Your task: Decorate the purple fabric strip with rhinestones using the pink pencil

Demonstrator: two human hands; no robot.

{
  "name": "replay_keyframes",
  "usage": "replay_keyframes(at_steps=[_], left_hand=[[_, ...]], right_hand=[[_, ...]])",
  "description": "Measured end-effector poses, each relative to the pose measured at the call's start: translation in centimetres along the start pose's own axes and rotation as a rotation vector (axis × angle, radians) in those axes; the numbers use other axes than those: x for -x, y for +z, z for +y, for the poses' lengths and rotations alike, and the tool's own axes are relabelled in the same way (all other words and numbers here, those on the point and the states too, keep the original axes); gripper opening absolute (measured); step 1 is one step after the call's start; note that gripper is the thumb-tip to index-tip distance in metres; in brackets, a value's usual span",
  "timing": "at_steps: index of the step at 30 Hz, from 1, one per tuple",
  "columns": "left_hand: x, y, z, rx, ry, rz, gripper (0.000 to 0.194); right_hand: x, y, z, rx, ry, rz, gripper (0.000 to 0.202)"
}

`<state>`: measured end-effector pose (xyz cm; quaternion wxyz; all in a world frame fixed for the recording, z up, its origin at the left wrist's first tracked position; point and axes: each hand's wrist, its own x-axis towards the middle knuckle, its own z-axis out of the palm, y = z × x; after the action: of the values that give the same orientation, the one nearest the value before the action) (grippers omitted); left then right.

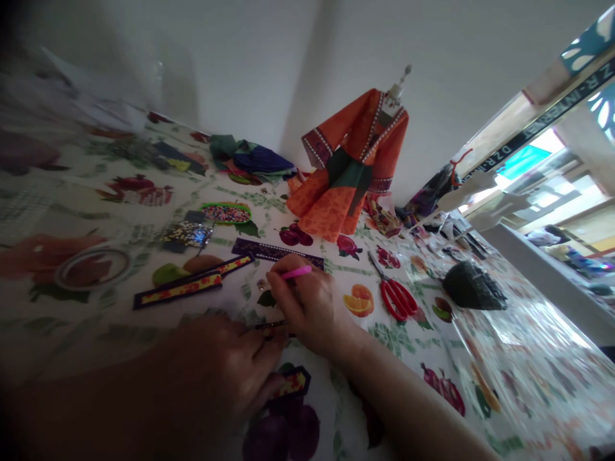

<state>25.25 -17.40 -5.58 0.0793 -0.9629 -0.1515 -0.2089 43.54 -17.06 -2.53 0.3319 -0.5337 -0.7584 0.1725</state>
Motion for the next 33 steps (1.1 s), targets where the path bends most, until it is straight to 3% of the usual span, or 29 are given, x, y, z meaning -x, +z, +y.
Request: replay_keyframes(at_steps=[8,33], left_hand=[[-0.15,0.19,-0.1,0.013,-0.01,0.002,0.04],[-0.07,0.25,0.06,0.051,-0.038,-0.002,0.031]], right_hand=[[0.33,-0.24,-0.02,-0.043,0.068,0.009,0.017],[0.04,-0.14,-0.09,0.001,0.033,0.002,0.016]])
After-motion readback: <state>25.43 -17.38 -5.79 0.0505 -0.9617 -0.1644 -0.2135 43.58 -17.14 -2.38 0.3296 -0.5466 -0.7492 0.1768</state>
